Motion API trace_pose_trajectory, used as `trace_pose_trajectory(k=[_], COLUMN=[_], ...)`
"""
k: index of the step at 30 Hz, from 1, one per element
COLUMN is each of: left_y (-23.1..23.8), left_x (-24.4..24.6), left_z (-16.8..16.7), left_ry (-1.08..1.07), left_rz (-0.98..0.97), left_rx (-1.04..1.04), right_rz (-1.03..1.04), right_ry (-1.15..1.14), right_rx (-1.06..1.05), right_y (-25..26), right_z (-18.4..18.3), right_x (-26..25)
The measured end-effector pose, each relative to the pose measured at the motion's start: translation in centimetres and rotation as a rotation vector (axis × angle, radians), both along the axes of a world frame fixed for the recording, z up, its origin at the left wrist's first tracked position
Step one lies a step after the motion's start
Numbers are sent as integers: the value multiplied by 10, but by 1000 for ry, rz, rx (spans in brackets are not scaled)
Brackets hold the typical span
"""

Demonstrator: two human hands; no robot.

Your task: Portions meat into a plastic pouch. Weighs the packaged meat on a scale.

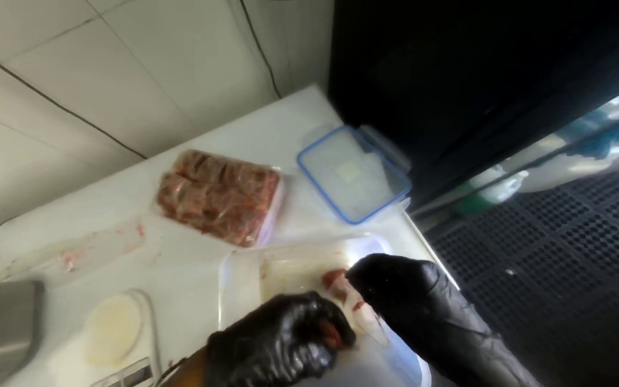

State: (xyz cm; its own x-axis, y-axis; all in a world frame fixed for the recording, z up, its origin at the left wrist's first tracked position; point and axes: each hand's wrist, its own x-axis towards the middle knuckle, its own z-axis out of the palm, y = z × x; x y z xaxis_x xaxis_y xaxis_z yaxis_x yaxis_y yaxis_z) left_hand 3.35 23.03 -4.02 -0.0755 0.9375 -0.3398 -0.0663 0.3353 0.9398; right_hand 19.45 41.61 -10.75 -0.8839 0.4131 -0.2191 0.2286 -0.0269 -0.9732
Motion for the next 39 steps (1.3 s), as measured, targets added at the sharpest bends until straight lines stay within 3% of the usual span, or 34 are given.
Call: trace_pose_trajectory(k=[1, 3, 9, 16, 20, 22, 25, 27, 32, 36, 39], left_y=[1, 5, 12, 12, 15, 15, 17, 16, 5, -25, -47], left_x=[0, 3, 21, 17, 17, 18, 18, 20, 24, 21, 20], left_z=[11, 30, 34, 29, 17, 6, -8, -15, -24, -19, -9], left_ry=[-43, -83, -79, 237, 409, 406, 391, 416, 447, 349, 360], left_rz=[92, 240, 340, 278, 252, 271, 280, 271, 271, 317, 338], left_rx=[51, 79, -33, -171, -260, -272, -332, -347, -313, -235, -215], right_rz=[75, 100, 23, -10, -21, -69, -155, -100, 221, 420, 468], right_ry=[-170, -91, 28, 51, 81, 70, -39, -124, -304, -388, -489], right_rx=[99, 148, 3, 26, -85, -37, 218, 380, 385, 447, 624], right_y=[7, 4, -5, -19, -23, -23, -19, -18, -31, -40, -51], right_z=[33, 54, 53, 57, 48, 42, 33, 33, 32, 40, 41], right_x=[-21, -34, -39, -46, -50, -46, -28, -11, 17, 13, -5])
